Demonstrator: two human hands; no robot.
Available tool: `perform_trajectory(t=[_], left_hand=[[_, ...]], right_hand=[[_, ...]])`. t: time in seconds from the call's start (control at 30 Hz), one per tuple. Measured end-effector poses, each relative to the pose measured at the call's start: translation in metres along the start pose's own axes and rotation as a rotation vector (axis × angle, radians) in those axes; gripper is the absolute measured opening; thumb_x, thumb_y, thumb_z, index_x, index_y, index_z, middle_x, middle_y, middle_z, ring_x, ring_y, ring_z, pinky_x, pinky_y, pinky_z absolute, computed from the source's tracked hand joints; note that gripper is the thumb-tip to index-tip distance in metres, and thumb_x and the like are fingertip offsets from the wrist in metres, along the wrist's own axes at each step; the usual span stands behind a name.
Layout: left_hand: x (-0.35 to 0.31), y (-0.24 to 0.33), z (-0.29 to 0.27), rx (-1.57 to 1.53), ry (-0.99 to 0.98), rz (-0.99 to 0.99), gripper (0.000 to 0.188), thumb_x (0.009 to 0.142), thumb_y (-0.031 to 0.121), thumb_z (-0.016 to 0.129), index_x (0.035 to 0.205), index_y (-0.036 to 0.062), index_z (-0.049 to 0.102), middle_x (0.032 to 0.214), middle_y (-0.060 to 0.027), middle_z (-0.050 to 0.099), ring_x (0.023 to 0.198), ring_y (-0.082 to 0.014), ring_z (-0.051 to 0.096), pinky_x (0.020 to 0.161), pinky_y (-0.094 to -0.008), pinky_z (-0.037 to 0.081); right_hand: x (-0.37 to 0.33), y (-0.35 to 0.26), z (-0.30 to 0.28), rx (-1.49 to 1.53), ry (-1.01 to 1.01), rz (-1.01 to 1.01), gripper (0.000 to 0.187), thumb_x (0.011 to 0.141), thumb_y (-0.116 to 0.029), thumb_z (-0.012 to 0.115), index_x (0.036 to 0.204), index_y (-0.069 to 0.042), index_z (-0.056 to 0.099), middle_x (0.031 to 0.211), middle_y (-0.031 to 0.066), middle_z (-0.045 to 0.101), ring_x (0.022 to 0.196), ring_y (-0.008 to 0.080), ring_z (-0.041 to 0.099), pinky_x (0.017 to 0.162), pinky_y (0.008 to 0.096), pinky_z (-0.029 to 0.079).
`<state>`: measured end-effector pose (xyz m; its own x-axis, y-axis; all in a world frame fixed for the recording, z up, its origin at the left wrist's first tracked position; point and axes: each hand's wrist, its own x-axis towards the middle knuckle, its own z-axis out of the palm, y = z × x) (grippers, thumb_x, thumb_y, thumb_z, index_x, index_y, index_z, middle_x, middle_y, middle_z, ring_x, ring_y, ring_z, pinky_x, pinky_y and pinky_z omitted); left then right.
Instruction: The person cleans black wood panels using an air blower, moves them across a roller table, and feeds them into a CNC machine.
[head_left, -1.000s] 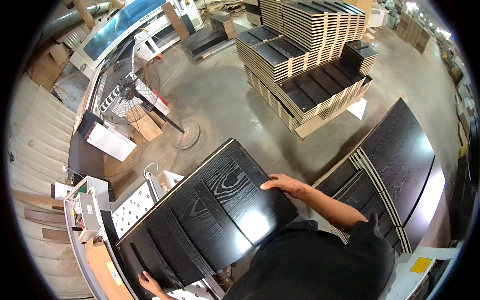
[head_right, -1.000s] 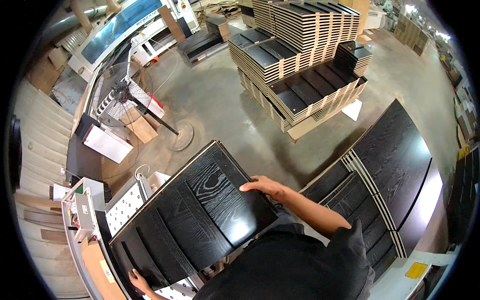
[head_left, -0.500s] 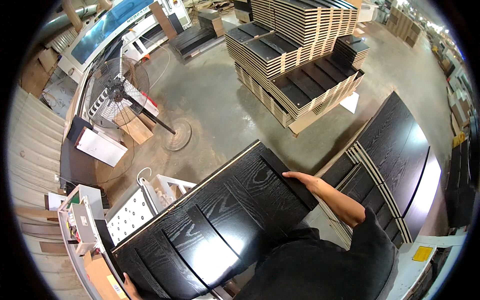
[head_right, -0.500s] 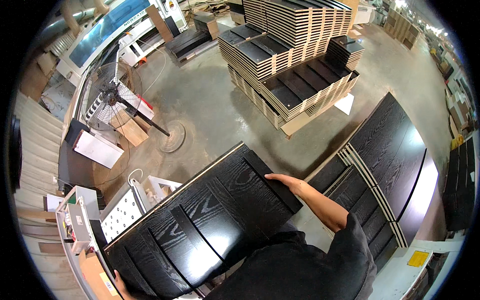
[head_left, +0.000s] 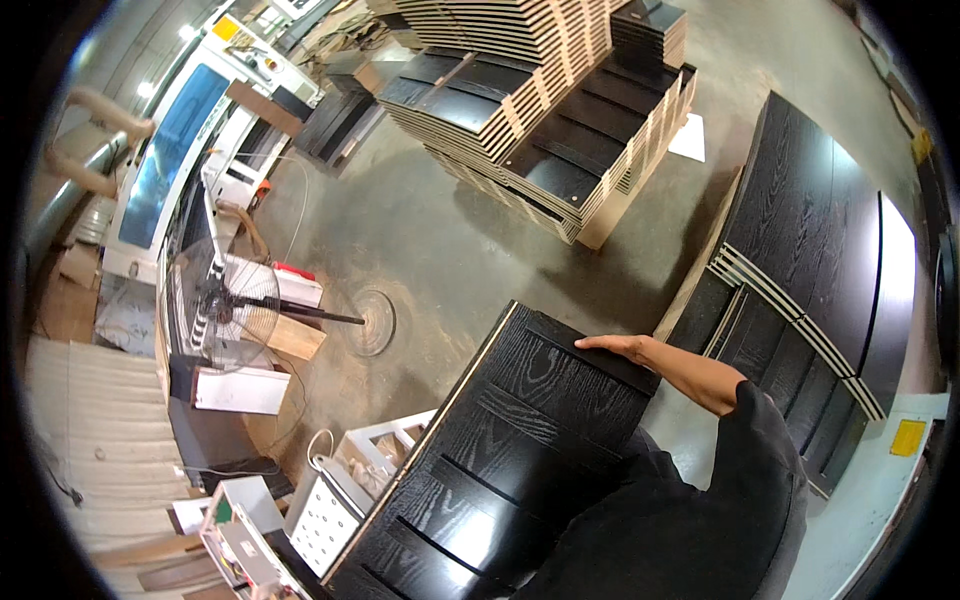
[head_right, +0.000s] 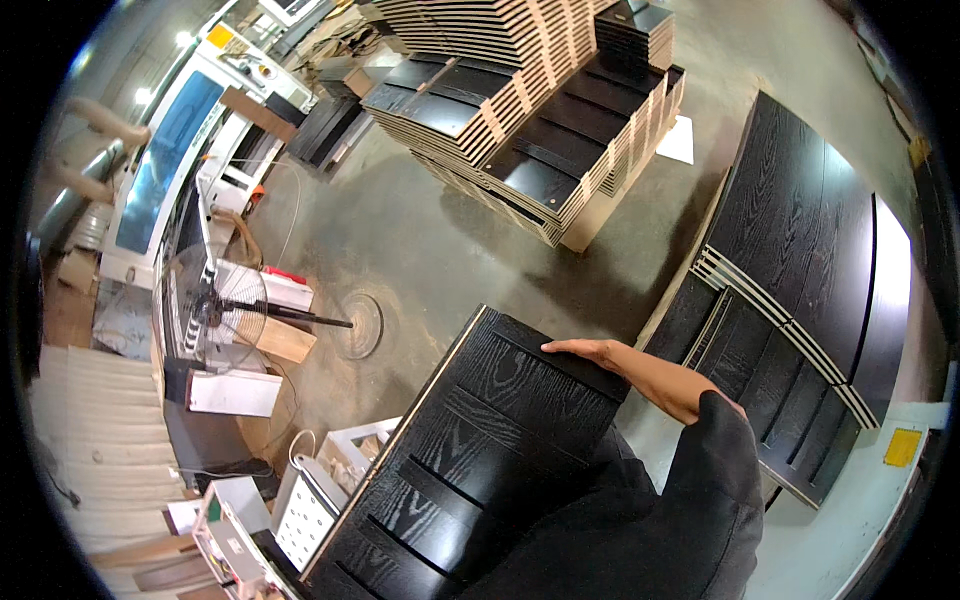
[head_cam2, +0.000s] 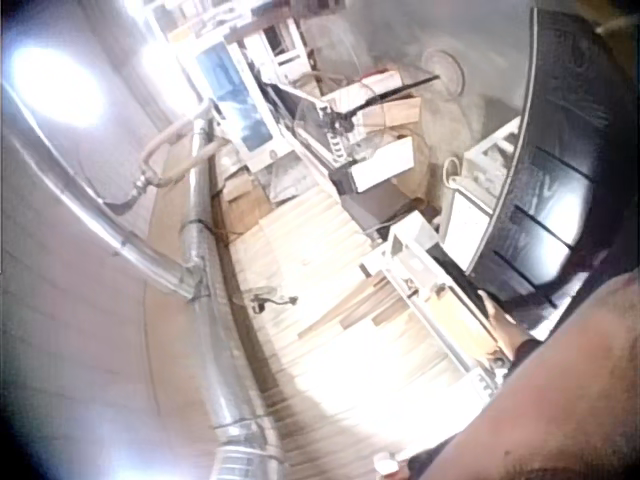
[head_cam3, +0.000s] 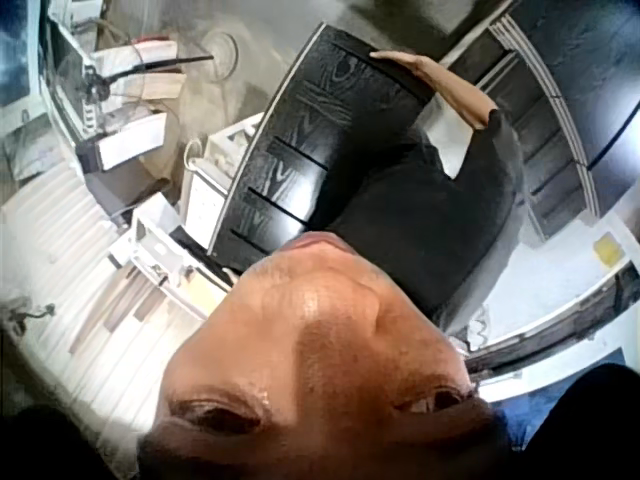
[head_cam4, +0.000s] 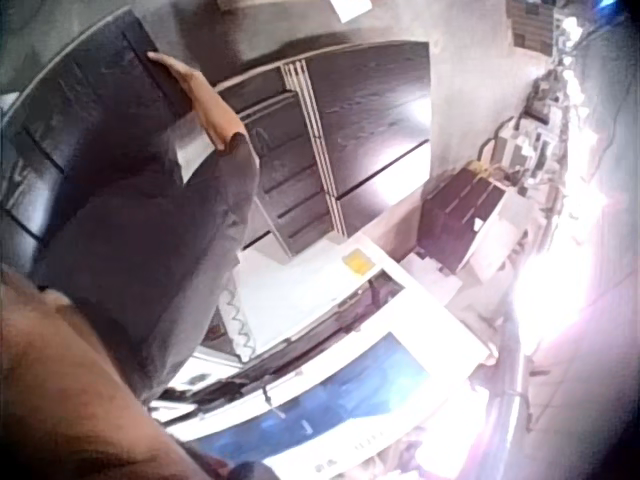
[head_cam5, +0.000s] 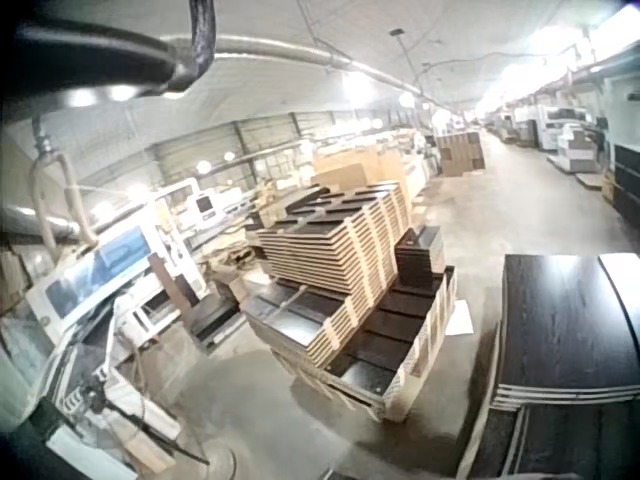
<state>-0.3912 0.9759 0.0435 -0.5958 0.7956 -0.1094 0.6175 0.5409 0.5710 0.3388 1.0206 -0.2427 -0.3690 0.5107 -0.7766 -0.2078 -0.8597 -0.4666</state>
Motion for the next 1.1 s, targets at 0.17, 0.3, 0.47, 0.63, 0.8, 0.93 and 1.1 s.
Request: perform_trajectory(t=[0.17, 0.3, 0.47, 0.63, 0.8, 0.93, 1.1], left_hand=[[-0.003, 0.091, 0.059, 0.015, -0.018, 0.069, 0.081, 0.097, 0.06, 0.047, 0.149, -0.0009, 0.04, 0.146, -0.0259, 0.046, 0.133, -0.0371, 0.047, 0.111, -0.0426, 0.037], [0.005, 0.155, 0.107, -0.005, -0.065, 0.128, 0.08, 0.097, 0.059, 0.048, 0.149, -0.001, 0.04, 0.147, -0.0255, 0.045, 0.134, -0.0368, 0.046, 0.112, -0.0425, 0.036], [0.015, 0.221, 0.158, -0.06, -0.13, 0.203, 0.078, 0.097, 0.058, 0.049, 0.148, -0.001, 0.041, 0.148, -0.0249, 0.044, 0.136, -0.0363, 0.044, 0.113, -0.0424, 0.034], [0.026, 0.282, 0.226, -0.135, -0.221, 0.282, 0.077, 0.097, 0.057, 0.049, 0.148, -0.001, 0.041, 0.15, -0.0244, 0.043, 0.137, -0.0358, 0.043, 0.114, -0.0423, 0.033], [0.049, 0.348, 0.309, -0.195, -0.336, 0.39, 0.076, 0.098, 0.055, 0.05, 0.148, -0.001, 0.042, 0.151, -0.0239, 0.042, 0.138, -0.0354, 0.041, 0.115, -0.0421, 0.032], [0.065, 0.41, 0.404, -0.297, -0.457, 0.479, 0.075, 0.098, 0.054, 0.051, 0.148, -0.001, 0.042, 0.152, -0.0235, 0.041, 0.139, -0.035, 0.04, 0.116, -0.0421, 0.031], [0.073, 0.493, 0.5, -0.306, -0.525, 0.393, 0.081, 0.095, 0.057, 0.053, 0.15, -0.0002, 0.039, 0.154, -0.0218, 0.038, 0.141, -0.0352, 0.038, 0.117, -0.0425, 0.028]], right_hand=[[-0.001, -0.033, -0.064, -0.105, 0.056, -0.002, 0.09, 0.077, -0.071, 0.064, 0.145, -0.012, 0.052, 0.143, 0.0197, 0.052, 0.121, 0.037, 0.058, 0.1, 0.0472, 0.048], [0.011, -0.04, -0.134, -0.021, 0.119, -0.013, 0.096, 0.073, -0.07, 0.07, 0.145, -0.008, 0.05, 0.147, 0.0211, 0.047, 0.128, 0.0362, 0.051, 0.107, 0.0442, 0.041], [-0.022, -0.095, -0.18, 0.127, 0.133, -0.11, 0.092, 0.074, -0.069, 0.07, 0.141, -0.007, 0.055, 0.14, 0.0205, 0.054, 0.12, 0.0347, 0.056, 0.103, 0.0433, 0.045], [-0.036, -0.148, -0.245, 0.191, 0.204, -0.224, 0.091, 0.074, -0.069, 0.07, 0.139, -0.007, 0.056, 0.136, 0.021, 0.058, 0.116, 0.0352, 0.059, 0.1, 0.0441, 0.047], [-0.049, -0.215, -0.33, 0.238, 0.2, -0.24, 0.1, 0.077, -0.073, 0.064, 0.146, -0.002, 0.046, 0.144, 0.0275, 0.047, 0.126, 0.0424, 0.052, 0.105, 0.05, 0.043], [-0.092, -0.253, -0.389, 0.233, 0.465, -0.215, 0.099, 0.077, -0.07, 0.066, 0.147, -0.002, 0.045, 0.143, 0.0297, 0.047, 0.125, 0.0441, 0.052, 0.105, 0.051, 0.043], [-0.129, -0.283, -0.468, 0.325, 0.522, -0.213, 0.099, 0.077, -0.07, 0.067, 0.139, 0.005, 0.051, 0.139, 0.0309, 0.051, 0.121, 0.0443, 0.056, 0.103, 0.0474, 0.046]])
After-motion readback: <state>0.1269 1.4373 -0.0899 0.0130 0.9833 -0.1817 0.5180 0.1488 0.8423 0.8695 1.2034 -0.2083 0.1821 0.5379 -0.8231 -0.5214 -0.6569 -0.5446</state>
